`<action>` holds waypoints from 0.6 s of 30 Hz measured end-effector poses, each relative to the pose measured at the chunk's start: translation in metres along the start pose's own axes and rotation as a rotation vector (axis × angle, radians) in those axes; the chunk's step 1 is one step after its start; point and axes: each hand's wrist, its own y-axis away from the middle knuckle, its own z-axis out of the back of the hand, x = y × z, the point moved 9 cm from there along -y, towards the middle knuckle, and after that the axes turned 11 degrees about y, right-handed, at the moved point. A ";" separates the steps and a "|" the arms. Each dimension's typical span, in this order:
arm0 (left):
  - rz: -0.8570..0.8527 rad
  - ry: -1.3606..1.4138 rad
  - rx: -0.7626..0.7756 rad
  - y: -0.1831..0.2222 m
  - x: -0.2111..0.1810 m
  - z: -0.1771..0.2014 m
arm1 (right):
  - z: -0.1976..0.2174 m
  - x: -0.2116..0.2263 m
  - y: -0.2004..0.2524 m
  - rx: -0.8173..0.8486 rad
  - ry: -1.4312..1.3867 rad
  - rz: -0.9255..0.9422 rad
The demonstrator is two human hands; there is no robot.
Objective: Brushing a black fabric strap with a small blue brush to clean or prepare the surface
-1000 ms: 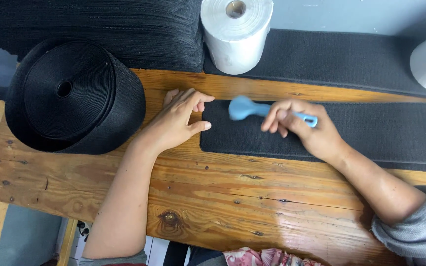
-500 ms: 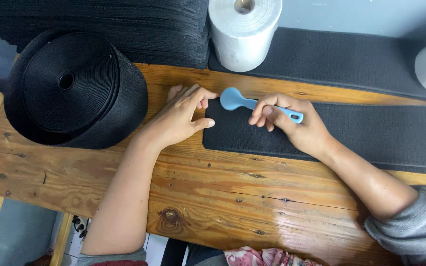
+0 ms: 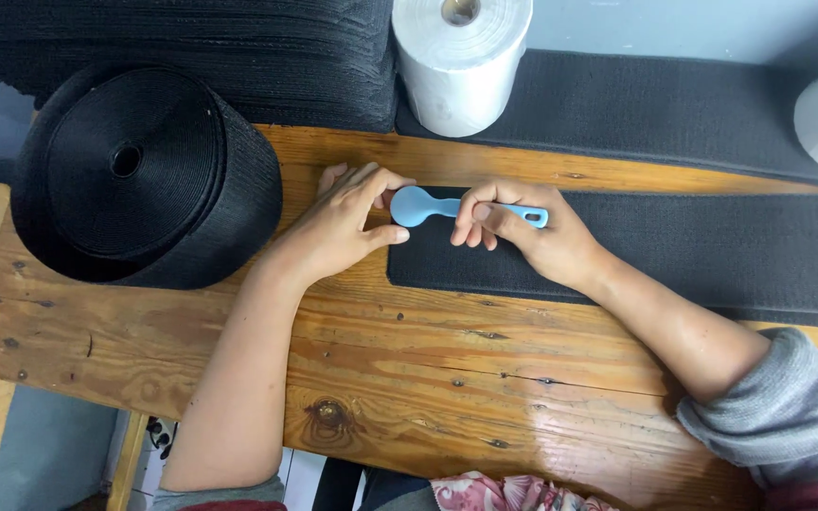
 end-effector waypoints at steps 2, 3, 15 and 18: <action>-0.004 -0.001 -0.002 0.000 -0.001 0.001 | 0.000 -0.001 0.001 0.006 0.003 0.006; -0.005 -0.003 -0.003 -0.001 -0.002 0.002 | 0.000 -0.001 0.001 0.011 0.004 0.014; 0.016 -0.006 -0.040 -0.004 0.011 0.004 | -0.011 0.022 0.001 0.112 0.097 0.046; 0.018 0.009 -0.036 -0.002 0.012 0.004 | -0.024 0.022 0.012 0.257 0.017 0.064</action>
